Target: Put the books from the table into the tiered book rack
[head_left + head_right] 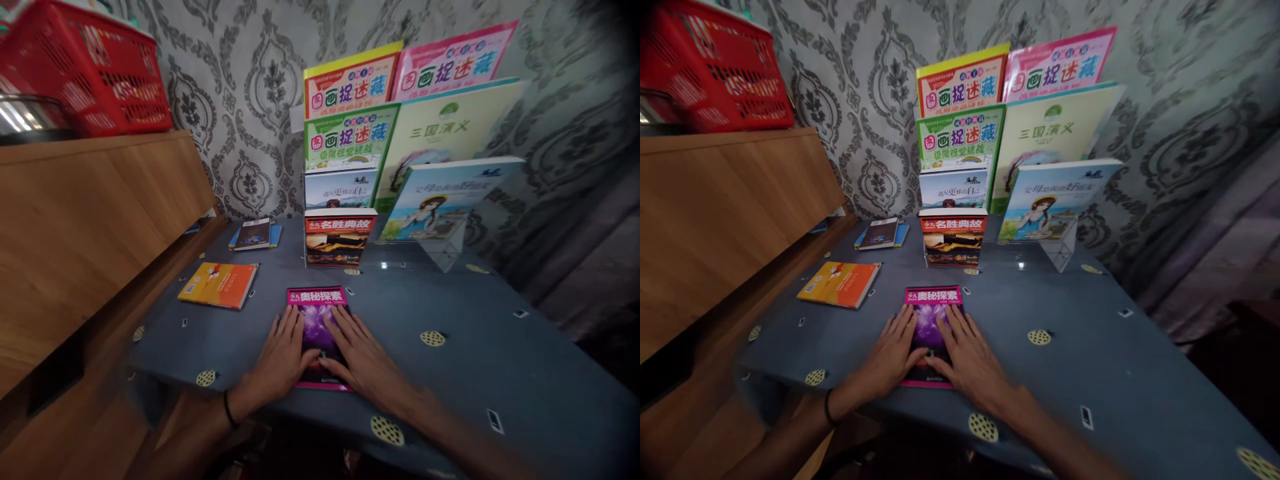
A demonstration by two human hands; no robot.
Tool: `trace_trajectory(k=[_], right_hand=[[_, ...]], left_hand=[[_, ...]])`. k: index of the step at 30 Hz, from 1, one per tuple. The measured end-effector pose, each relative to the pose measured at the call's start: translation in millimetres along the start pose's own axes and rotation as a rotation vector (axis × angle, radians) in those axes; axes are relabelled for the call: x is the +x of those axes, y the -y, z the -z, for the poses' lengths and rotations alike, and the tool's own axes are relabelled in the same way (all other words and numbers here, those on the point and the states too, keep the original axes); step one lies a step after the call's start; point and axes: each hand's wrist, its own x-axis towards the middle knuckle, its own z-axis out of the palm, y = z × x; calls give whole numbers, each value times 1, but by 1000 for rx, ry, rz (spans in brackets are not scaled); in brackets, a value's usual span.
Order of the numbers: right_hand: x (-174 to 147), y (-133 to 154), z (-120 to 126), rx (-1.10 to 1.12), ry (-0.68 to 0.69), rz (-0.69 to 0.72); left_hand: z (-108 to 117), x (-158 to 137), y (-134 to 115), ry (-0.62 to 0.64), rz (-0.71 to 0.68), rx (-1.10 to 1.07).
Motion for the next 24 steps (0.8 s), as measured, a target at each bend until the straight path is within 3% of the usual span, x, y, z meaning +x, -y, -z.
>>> trace_trajectory(k=[14,20,24], right_hand=[[-1,2,2,31,-3,-15],[-2,7,10,69,-19,-21],[-1,14,20,91,14,-43]], left_hand=[[-2,65,17,-80,116,-25],[-4,78,40,-308,172,-483],[2,86,52,-394,402,-926]])
